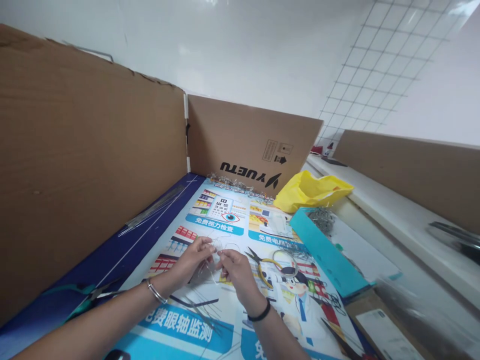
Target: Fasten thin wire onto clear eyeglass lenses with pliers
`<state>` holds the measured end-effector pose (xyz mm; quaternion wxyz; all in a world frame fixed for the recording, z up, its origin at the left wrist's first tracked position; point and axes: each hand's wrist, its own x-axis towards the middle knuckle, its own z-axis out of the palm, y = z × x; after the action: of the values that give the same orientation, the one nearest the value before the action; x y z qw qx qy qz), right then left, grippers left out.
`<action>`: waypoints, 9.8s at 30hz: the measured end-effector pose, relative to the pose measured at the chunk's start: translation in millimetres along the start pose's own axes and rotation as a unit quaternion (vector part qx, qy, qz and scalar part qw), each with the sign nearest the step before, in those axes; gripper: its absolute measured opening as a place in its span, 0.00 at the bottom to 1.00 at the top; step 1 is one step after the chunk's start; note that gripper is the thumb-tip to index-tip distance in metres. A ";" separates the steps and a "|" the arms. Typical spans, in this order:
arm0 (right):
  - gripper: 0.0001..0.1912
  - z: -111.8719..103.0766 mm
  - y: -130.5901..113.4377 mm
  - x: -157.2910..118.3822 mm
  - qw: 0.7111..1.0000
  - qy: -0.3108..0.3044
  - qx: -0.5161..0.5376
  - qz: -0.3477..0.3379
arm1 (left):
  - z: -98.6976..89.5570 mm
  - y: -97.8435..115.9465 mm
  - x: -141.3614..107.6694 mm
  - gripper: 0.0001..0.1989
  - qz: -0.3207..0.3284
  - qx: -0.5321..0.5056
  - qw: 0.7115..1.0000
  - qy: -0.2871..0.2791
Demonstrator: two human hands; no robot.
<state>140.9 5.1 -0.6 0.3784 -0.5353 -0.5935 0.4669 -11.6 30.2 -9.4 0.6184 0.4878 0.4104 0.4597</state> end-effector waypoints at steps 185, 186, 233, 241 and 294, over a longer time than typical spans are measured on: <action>0.10 -20.9 -16.3 113.5 0.661 0.027 -0.728 -0.180 | -35.8 -5.2 37.0 0.11 -0.005 -0.049 0.995 0.087; 0.10 -21.3 -16.1 110.6 0.667 0.032 -0.723 -0.177 | -35.7 -4.6 35.7 0.11 -0.002 -0.044 0.996 0.073; 0.15 -47.3 7.7 40.8 0.889 0.043 -0.453 -0.056 | -9.4 -10.6 7.0 0.11 -0.065 -0.142 0.988 0.016; 0.11 -38.6 12.8 48.7 0.861 0.045 -0.502 -0.064 | -6.4 -7.1 2.1 0.10 -0.085 -0.148 0.985 -0.009; 0.11 -34.3 25.6 43.6 0.806 0.097 -0.543 -0.217 | -1.5 -12.6 -2.4 0.05 -0.136 -0.190 0.971 -0.052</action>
<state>174.5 53.1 -17.9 0.1732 -0.5532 -0.8110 -0.0796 -11.5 26.9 -22.0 0.7771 0.3244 0.3450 0.4145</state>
